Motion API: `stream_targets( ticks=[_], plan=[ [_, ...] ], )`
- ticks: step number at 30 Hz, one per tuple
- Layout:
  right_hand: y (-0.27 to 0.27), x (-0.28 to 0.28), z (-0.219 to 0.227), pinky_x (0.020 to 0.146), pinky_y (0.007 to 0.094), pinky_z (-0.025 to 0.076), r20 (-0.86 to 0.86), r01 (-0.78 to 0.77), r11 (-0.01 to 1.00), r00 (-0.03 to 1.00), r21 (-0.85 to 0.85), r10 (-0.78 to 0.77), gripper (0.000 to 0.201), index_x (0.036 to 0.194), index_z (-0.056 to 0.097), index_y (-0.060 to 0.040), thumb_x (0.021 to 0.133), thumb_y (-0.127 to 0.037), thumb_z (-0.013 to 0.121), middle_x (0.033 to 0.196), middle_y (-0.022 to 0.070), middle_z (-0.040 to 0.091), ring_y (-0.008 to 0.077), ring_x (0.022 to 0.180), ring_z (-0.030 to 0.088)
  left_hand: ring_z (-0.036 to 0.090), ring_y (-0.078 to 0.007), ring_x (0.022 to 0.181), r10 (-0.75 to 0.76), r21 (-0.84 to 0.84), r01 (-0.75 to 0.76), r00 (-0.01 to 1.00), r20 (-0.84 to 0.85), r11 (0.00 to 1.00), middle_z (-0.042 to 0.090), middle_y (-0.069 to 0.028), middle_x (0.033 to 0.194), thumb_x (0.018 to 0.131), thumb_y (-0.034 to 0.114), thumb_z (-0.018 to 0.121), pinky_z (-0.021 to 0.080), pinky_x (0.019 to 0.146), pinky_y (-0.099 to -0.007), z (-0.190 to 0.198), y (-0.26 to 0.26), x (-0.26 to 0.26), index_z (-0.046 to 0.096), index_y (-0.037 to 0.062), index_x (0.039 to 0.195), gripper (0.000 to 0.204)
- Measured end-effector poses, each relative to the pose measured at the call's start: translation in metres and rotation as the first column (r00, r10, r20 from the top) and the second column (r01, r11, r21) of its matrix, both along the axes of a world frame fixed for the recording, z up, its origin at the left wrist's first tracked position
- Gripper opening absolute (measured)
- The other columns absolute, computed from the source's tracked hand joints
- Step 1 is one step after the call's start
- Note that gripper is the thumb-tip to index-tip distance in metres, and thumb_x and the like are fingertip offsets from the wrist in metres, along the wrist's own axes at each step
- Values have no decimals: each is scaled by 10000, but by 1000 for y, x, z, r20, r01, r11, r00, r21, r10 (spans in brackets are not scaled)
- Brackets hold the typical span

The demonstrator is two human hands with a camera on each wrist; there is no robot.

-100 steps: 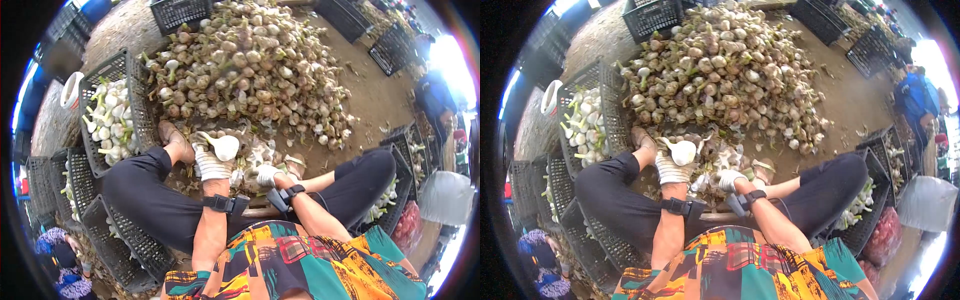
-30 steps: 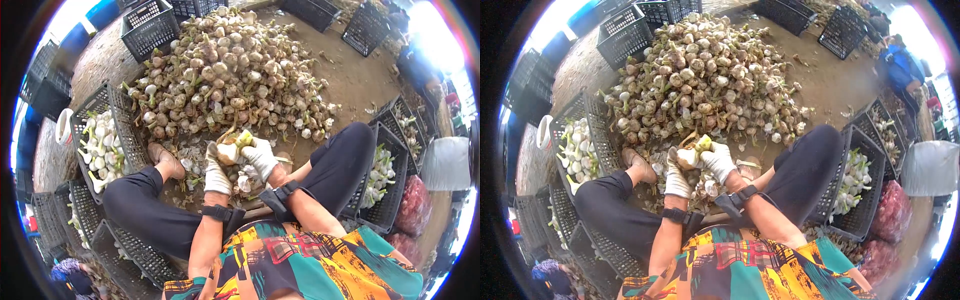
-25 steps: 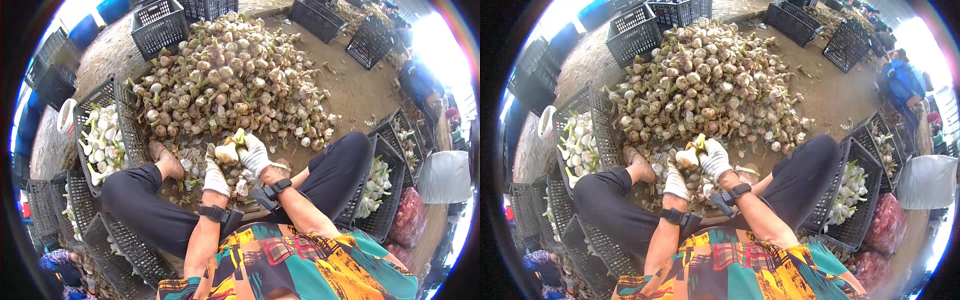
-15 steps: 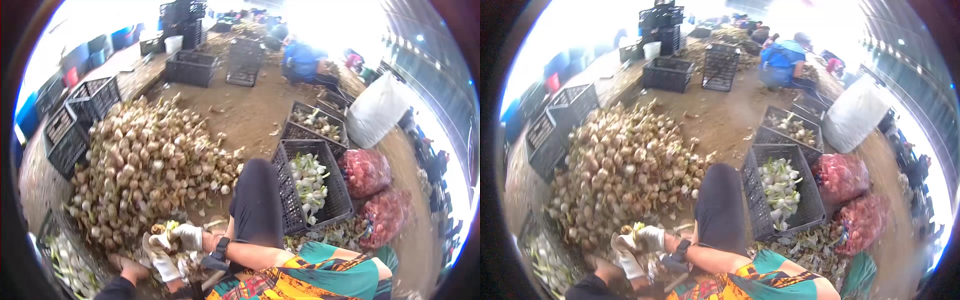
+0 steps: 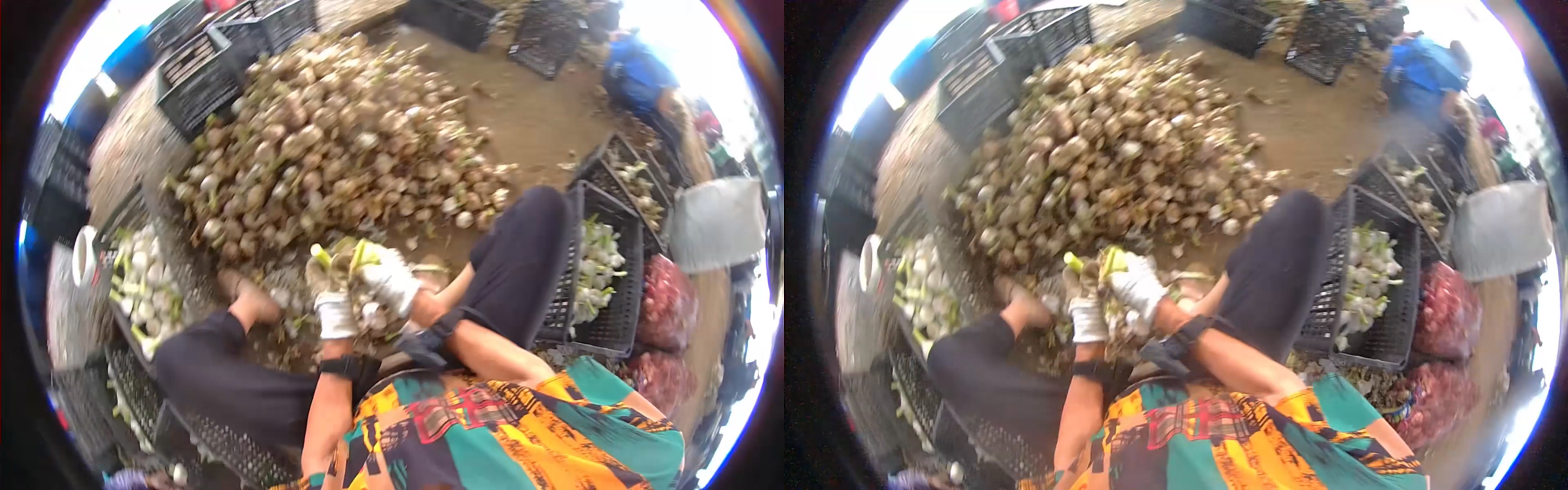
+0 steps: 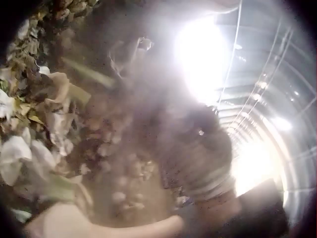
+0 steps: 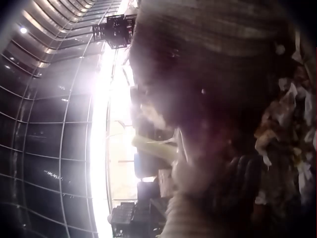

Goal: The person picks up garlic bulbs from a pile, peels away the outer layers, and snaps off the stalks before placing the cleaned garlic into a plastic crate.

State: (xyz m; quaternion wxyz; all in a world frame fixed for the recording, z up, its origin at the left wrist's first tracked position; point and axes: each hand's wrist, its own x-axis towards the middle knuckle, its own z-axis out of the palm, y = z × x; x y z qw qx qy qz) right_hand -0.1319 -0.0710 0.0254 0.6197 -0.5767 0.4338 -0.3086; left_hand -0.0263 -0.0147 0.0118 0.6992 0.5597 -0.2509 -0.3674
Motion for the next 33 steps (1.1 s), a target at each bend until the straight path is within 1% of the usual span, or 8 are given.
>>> stream_targets(
  ticks=[6, 10, 12, 14, 16, 19, 28, 33],
  plan=[
    [-3, -28, 66, 635, 217, 431, 557, -221, 905, 830, 363, -21, 71, 794, 576, -9, 725, -2, 560, 739, 15, 564, 91, 661, 525, 608, -168, 743, 80, 34, -77, 738, -670, 996, 623, -31, 852, 865, 350, 631, 521, 644, -287, 30, -3, 12, 596, 97, 906, 258],
    [-38, -44, 9, 495, 281, 445, 23, 186, 953, 980, 238, -197, 95, 791, 630, -25, 777, -106, 583, 654, 87, 614, 156, 543, 574, 625, -206, 751, -213, -231, 43, 571, -793, 972, 634, -67, 819, 855, 395, 615, 533, 642, -355, 37, 12, 34, 592, 71, 887, 326],
    [-70, -47, -39, 555, 359, 475, -705, -235, 908, 704, -348, -88, 222, 843, 653, -16, 800, -219, 572, 720, 159, 643, 285, 592, 601, 629, -212, 772, -178, -186, 60, 671, -720, 981, 640, -79, 854, 881, 344, 598, 541, 662, -360, 36, 16, 43, 601, 68, 911, 278],
    [-47, -26, 0, 663, 401, 494, -773, -563, 824, 495, 62, 397, 378, 989, 643, -43, 805, -368, 585, 937, 170, 664, 340, 769, 632, 630, -211, 780, -42, -128, -59, 740, -672, 990, 646, -87, 893, 897, 312, 582, 545, 676, -348, 20, 9, 49, 602, 66, 935, 250],
    [-19, -10, 12, 692, 370, 510, -339, -359, 918, 896, -169, 288, 413, 1097, 586, -39, 824, -346, 623, 999, 122, 656, 271, 795, 641, 625, -183, 750, 244, 78, -248, 758, -605, 965, 637, -73, 863, 833, 204, 678, 554, 647, -301, 22, 4, 42, 616, 51, 924, 188],
    [-14, -4, 34, 717, 301, 523, 351, -290, 781, 931, 553, 97, 423, 1182, 529, -50, 828, -225, 681, 979, 77, 615, 158, 850, 608, 633, -164, 784, 159, 98, -133, 922, -352, 986, 658, -97, 907, 846, 27, 628, 543, 687, -284, 26, 11, 37, 617, -11, 960, 120],
    [-7, -5, 23, 722, 309, 543, 333, -232, 717, 943, 658, -1, 382, 1146, 542, 12, 795, -78, 664, 989, 102, 620, 185, 856, 620, 616, -153, 728, 211, 217, -164, 954, -213, 962, 669, -91, 848, 845, 8, 614, 515, 658, -282, 31, 9, 33, 640, -33, 946, 111],
    [1, 9, 23, 663, 273, 510, -103, -105, 993, 988, 59, 111, 387, 1104, 567, -8, 748, -109, 679, 954, 90, 639, 141, 810, 611, 556, -139, 750, 103, 120, -157, 924, 369, 980, 572, -62, 892, 772, 26, 697, 469, 659, -254, 38, 1, 16, 612, -12, 819, 105]
  ],
)
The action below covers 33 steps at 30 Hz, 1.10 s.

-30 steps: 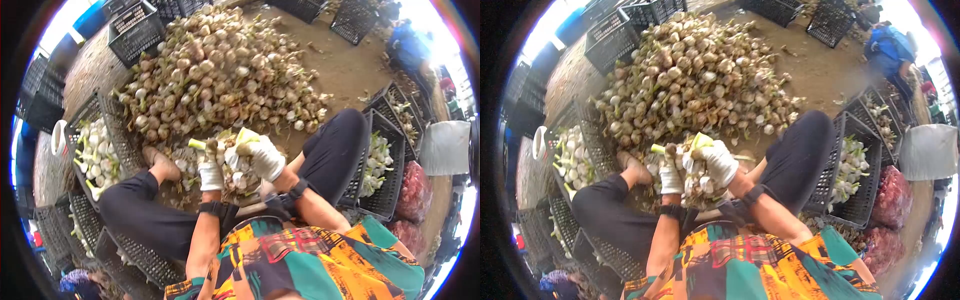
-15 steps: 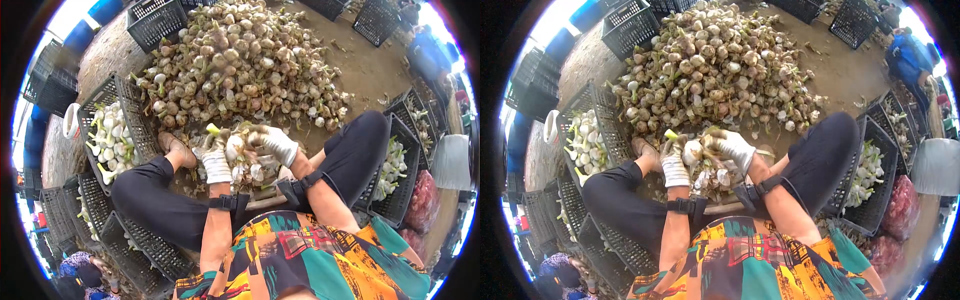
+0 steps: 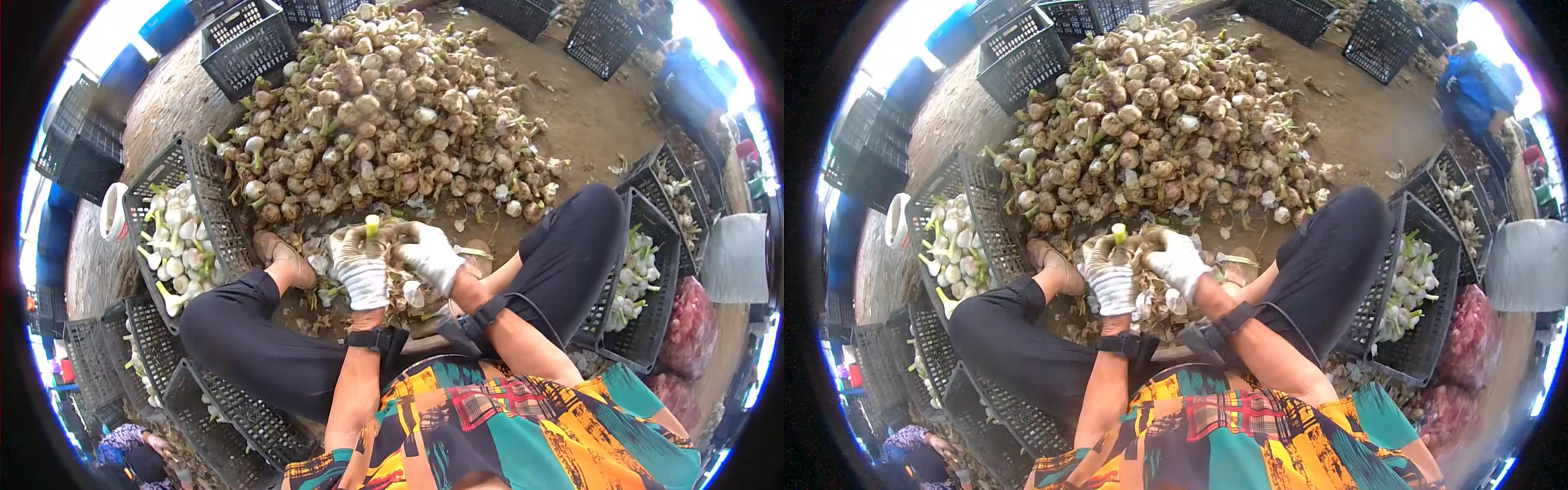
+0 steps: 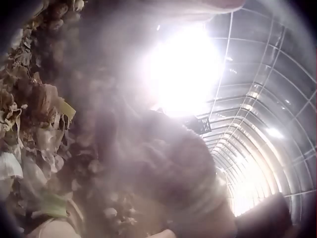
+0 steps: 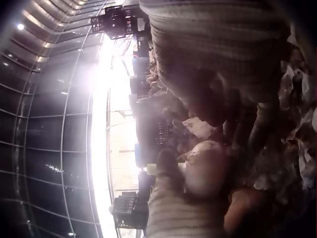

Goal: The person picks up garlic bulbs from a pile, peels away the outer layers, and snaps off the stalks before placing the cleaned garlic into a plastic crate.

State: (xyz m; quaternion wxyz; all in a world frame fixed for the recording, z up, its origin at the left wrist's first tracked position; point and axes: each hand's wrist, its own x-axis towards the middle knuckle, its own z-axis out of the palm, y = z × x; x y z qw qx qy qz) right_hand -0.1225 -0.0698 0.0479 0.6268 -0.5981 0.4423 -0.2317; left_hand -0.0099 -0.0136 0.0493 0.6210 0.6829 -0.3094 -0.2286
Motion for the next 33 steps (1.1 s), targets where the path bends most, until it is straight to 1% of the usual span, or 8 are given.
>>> stream_targets(
  ticks=[2, 5, 9, 15, 17, 21, 32, 33],
  plan=[
    [7, 12, -14, 675, 270, 495, -247, 46, 931, 958, -362, -144, 280, 987, 598, 22, 718, -45, 631, 862, 76, 643, 155, 769, 599, 521, -133, 755, -42, 21, 38, 932, 359, 999, 503, -42, 929, 759, -16, 693, 477, 684, -251, 3, 1, -10, 603, -8, 834, 117],
    [4, -5, -1, 613, 265, 486, 217, 90, 932, 960, 350, -174, 275, 962, 608, 21, 698, -54, 631, 820, 85, 640, 137, 678, 584, 554, -136, 787, -151, -241, 111, 976, -156, 964, 555, -51, 939, 800, 33, 670, 489, 709, -250, -5, 4, -13, 615, -15, 881, 110],
    [-4, -26, -60, 486, 268, 471, -123, -230, 946, 957, 230, 262, 278, 957, 631, 27, 687, -41, 620, 764, 70, 629, 122, 617, 580, 614, -186, 747, -229, -319, -29, 634, -739, 947, 628, -65, 847, 811, 339, 691, 545, 648, -311, 12, 7, 10, 611, 44, 911, 321],
    [3, -7, 12, 630, 240, 492, 291, -33, 918, 952, 396, -91, 418, 1138, 563, -15, 737, -82, 661, 914, 50, 636, 95, 774, 585, 630, -160, 752, -3, -119, -84, 805, -594, 989, 659, -89, 881, 815, 48, 667, 529, 674, -273, 16, 10, 20, 642, -15, 907, 115],
    [3, 0, 25, 679, 253, 494, 221, -20, 964, 975, 264, -40, 412, 1149, 538, 1, 754, -69, 630, 956, 84, 634, 113, 819, 588, 605, -150, 736, 9, 5, -9, 991, -137, 1000, 654, -64, 837, 804, 16, 650, 487, 696, -260, 17, 9, 14, 657, -10, 842, 47],
    [7, 10, 22, 785, 314, 485, -148, -35, 985, 989, -171, 10, 379, 1108, 547, -2, 741, -83, 600, 953, 153, 639, 231, 872, 613, 530, -220, 834, -71, -35, 74, 995, 71, 997, 536, -103, 909, 745, 73, 707, 445, 754, -331, 9, 5, -1, 653, 8, 840, 128],
    [-2, -8, 8, 791, 326, 471, -215, -119, 986, 972, -114, 93, 361, 1111, 579, -14, 764, -111, 604, 988, 194, 643, 286, 914, 610, 546, -193, 831, -152, -24, 151, 948, -281, 988, 555, -87, 916, 687, -22, 720, 442, 759, -309, 9, 9, -20, 664, -14, 808, 133],
    [-4, -9, 13, 679, 289, 474, -354, -184, 964, 929, -189, 108, 292, 1021, 586, 18, 748, -81, 586, 829, 91, 647, 134, 764, 567, 550, -186, 832, -161, -23, 163, 928, -337, 986, 557, -82, 913, 698, -25, 709, 443, 756, -306, 5, 9, -17, 664, -15, 809, 120]
  ],
)
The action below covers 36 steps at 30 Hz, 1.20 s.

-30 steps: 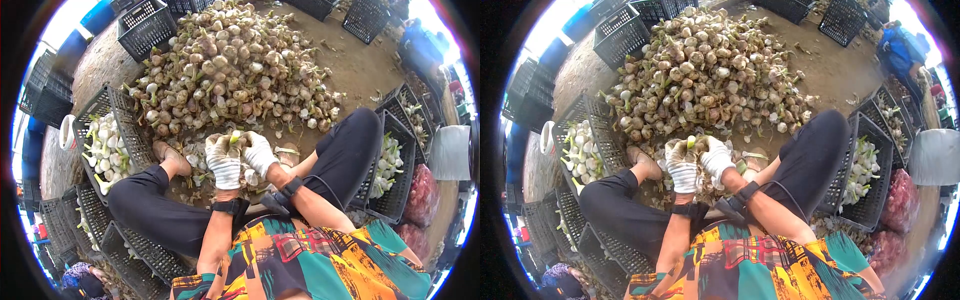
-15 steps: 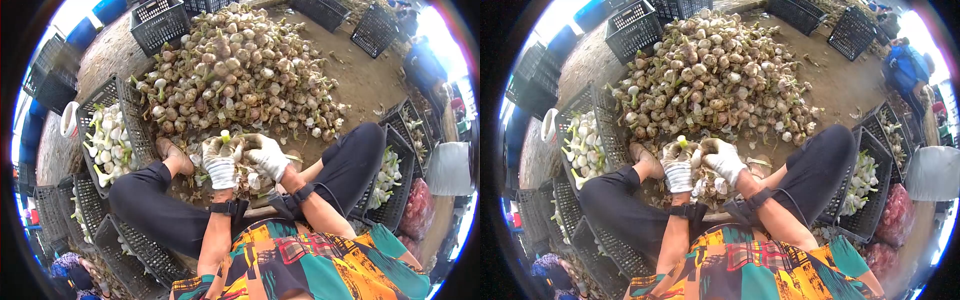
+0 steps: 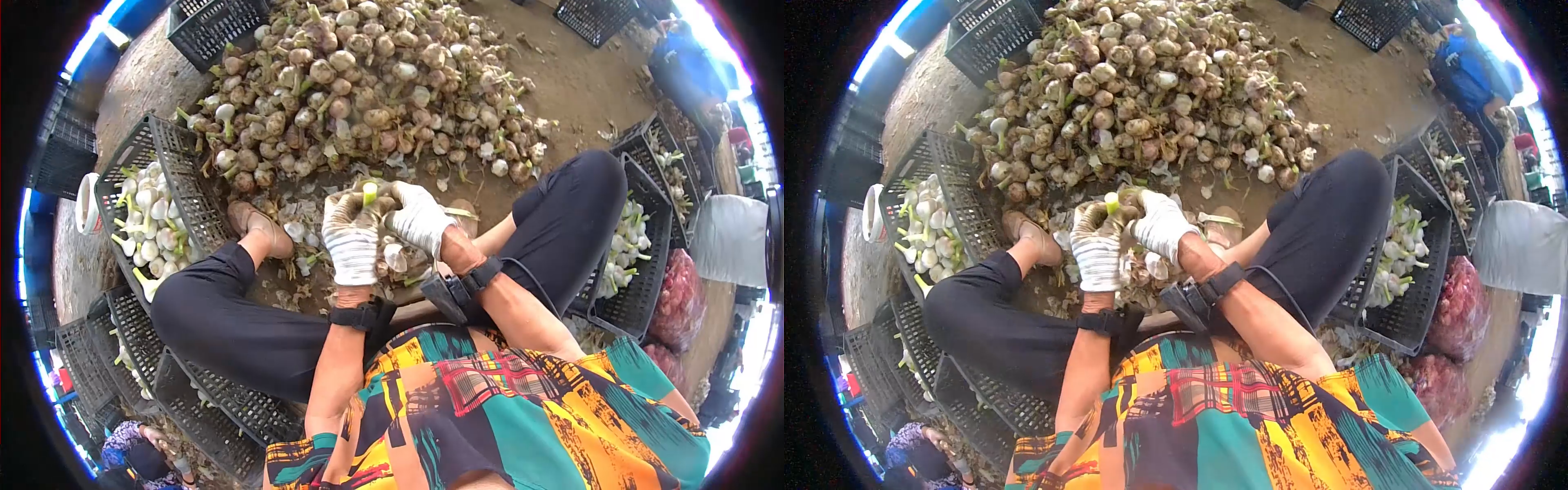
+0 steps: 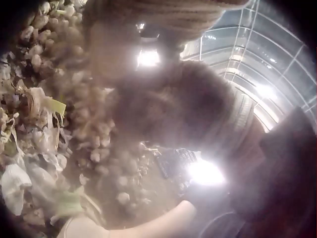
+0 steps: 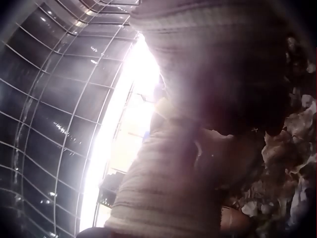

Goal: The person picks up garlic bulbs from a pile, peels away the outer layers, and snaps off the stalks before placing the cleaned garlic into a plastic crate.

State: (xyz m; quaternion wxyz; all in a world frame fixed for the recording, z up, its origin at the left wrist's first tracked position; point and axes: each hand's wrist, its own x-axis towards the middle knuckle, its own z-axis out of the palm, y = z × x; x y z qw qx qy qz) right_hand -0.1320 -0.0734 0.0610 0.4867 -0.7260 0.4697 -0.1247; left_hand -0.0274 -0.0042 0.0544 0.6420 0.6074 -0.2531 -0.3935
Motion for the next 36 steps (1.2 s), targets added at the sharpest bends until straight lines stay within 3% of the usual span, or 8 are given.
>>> stream_targets(
  ticks=[5, 12, 16, 23, 27, 31, 33, 36],
  plan=[
    [1, -19, -39, 592, 278, 502, 231, 104, 834, 936, 542, -266, 321, 998, 646, -17, 682, -7, 596, 815, 39, 656, 151, 644, 591, 617, -162, 699, 95, -115, -177, 857, -507, 977, 646, -82, 808, 857, 151, 636, 523, 627, -254, -19, -1, 25, 646, 17, 933, 155],
    [8, -12, -55, 866, 337, 460, -73, -698, 692, 692, 184, 718, 390, 1108, 626, -68, 724, -117, 577, 1036, 143, 654, 257, 976, 603, 642, -273, 805, -227, -316, -262, 322, -919, 912, 668, -119, 796, 795, 398, 665, 541, 762, -404, 3, -9, 40, 654, 55, 797, 344],
    [-5, -8, 22, 874, 368, 455, 106, -186, 979, 975, -84, 195, 487, 1162, 557, -17, 722, -226, 581, 1080, 209, 613, 326, 1022, 579, 638, -228, 816, -161, -231, -323, 229, -960, 918, 673, -87, 824, 810, 368, 674, 523, 815, -369, -29, -11, 45, 658, 80, 832, 289],
    [-13, 0, 16, 753, 312, 510, 637, -470, 675, 771, 569, 0, 268, 955, 663, 55, 747, -103, 603, 899, 118, 677, 198, 834, 637, 621, -255, 889, 23, -76, -345, 275, -961, 936, 631, -128, 964, 845, 339, 617, 532, 794, -408, -61, 2, 99, 583, 15, 1020, 370],
    [-104, -10, -31, 758, 292, 474, -205, -96, 995, 975, -36, 87, 329, 1043, 643, -8, 755, -154, 579, 938, 136, 671, 182, 834, 613, 540, -238, 1052, 159, -196, -680, 423, -892, 707, 550, -122, 1138, 854, 210, 448, 467, 907, -383, -1, 31, 166, 490, 10, 1121, 336],
    [-206, -16, -48, 741, 404, 489, 43, 472, 802, 870, -366, -492, 339, 978, 602, 6, 734, -227, 573, 974, 235, 616, 383, 891, 597, 419, -235, 1240, 471, -292, -629, 753, -460, 720, 398, -174, 1370, 983, 241, 343, 415, 1008, -356, -15, 49, 182, 355, -38, 1307, 428],
    [-258, -3, -31, 765, 417, 509, -217, 440, 737, 765, -513, -607, 343, 1022, 611, -28, 731, -203, 568, 1031, 208, 617, 368, 910, 611, 445, -228, 1200, 475, -164, -458, 876, 83, 874, 426, -169, 1331, 982, 242, 356, 434, 978, -356, -70, 27, 159, 392, -45, 1275, 411],
    [-282, 19, 42, 814, 477, 499, -611, -50, 918, 761, -393, -220, 387, 1054, 625, -55, 671, -108, 607, 1154, 182, 587, 365, 986, 603, 455, -222, 1167, 275, 111, -253, 838, -471, 961, 440, -160, 1292, 976, 251, 363, 437, 954, -351, -45, -56, 79, 410, -38, 1247, 399]
  ],
)
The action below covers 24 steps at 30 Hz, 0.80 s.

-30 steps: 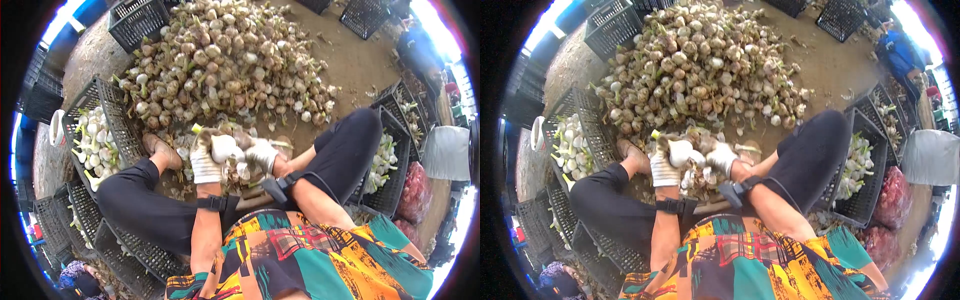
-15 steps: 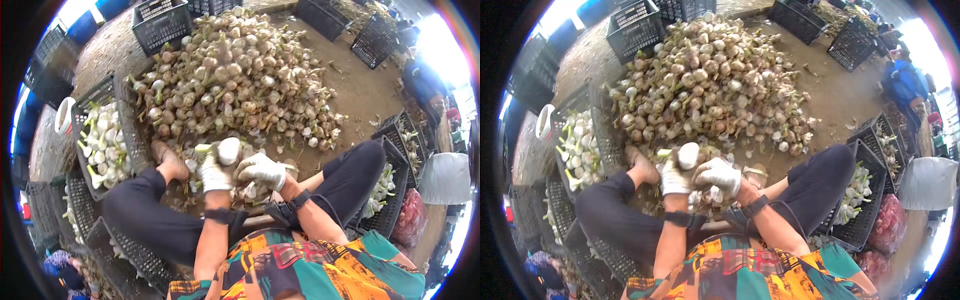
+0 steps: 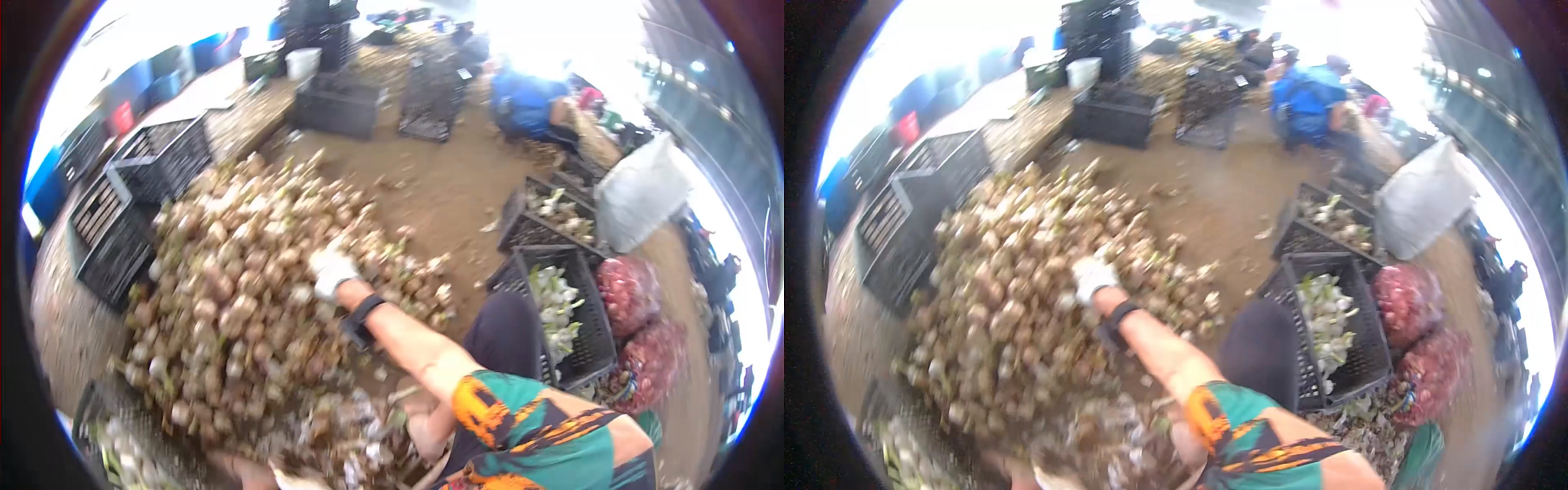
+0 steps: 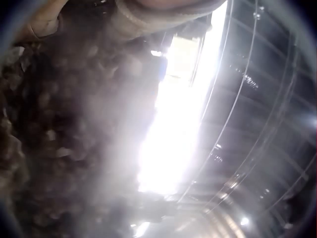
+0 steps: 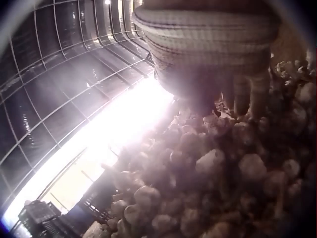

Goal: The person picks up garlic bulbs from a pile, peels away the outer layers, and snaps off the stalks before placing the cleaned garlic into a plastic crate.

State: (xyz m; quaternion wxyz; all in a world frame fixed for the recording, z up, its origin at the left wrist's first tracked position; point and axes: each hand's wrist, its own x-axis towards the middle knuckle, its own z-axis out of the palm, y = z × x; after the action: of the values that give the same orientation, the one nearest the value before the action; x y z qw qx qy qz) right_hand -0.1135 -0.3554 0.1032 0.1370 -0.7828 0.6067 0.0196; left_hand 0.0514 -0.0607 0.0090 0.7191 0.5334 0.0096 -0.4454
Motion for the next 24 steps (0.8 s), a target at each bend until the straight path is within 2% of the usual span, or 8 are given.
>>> stream_targets(
  ticks=[7, 9, 10, 18, 20, 21, 22, 24],
  plan=[
    [-52, -10, -69, 825, 425, 482, 135, -55, 997, 990, 51, 48, 467, 1183, 540, -57, 743, -197, 608, 1146, 225, 521, 406, 993, 538, 476, -209, 1092, -225, 71, 234, 968, -116, 970, 474, -138, 1202, 962, 272, 381, 444, 899, -339, 20, -46, -48, 450, -23, 1182, 374],
    [5, -5, -48, 688, 397, 508, 426, 153, 982, 900, -115, -90, 437, 1119, 533, -25, 795, -305, 622, 965, 201, 572, 296, 824, 595, 482, -206, 1071, -257, 64, 265, 960, -112, 962, 484, -132, 1176, 958, 278, 385, 446, 883, -335, 24, -49, -59, 462, -18, 1164, 368],
    [39, -4, -8, 540, 306, 496, 529, 149, 948, 800, 283, -284, 369, 1141, 507, -46, 861, -274, 582, 965, 146, 582, 181, 695, 572, 485, -204, 1060, -268, 59, 276, 957, -110, 959, 489, -128, 1163, 956, 281, 388, 447, 875, -333, 27, -50, -64, 467, -16, 1154, 365],
    [233, -26, -38, 888, 355, 433, 855, -332, 915, 518, 228, -25, 530, 1260, 505, -48, 779, -225, 639, 1131, 168, 574, 294, 1073, 537, 510, -189, 974, -332, -8, 332, 943, -4, 943, 527, -103, 1060, 940, 304, 407, 455, 812, -319, 52, -41, -108, 513, 2, 1080, 350],
    [223, -56, -31, 885, 341, 435, 786, -345, 729, 450, 591, -424, 572, 1259, 508, -48, 749, -223, 699, 1165, 124, 587, 228, 1062, 543, 516, -185, 952, -335, -30, 335, 942, 21, 942, 537, -97, 1034, 936, 310, 412, 457, 796, -316, 60, -37, -116, 525, 6, 1061, 348],
    [230, -62, -21, 831, 320, 460, 762, -223, 728, 178, 648, -623, 530, 1207, 553, -47, 741, -221, 737, 1117, 82, 616, 176, 990, 559, 519, -183, 942, -338, -37, 339, 941, 30, 940, 542, -94, 1021, 934, 313, 415, 458, 788, -314, 63, -34, -119, 531, 8, 1052, 347],
    [224, -69, -25, 752, 301, 480, 828, -247, 791, 118, 559, -548, 422, 1147, 592, -41, 780, -208, 714, 983, 50, 645, 162, 867, 586, 522, -181, 931, -333, -47, 335, 942, 39, 941, 546, -90, 1009, 932, 316, 417, 459, 780, -312, 65, -32, -123, 537, 11, 1043, 346],
    [223, -75, -12, 665, 343, 485, 656, -233, 616, 173, 752, -735, 413, 1055, 639, -70, 712, -266, 759, 868, 42, 653, 176, 768, 590, 529, -177, 909, -333, -61, 335, 942, 51, 940, 556, -84, 983, 928, 322, 422, 461, 764, -309, 71, -28, -130, 548, 15, 1024, 346]
  ],
)
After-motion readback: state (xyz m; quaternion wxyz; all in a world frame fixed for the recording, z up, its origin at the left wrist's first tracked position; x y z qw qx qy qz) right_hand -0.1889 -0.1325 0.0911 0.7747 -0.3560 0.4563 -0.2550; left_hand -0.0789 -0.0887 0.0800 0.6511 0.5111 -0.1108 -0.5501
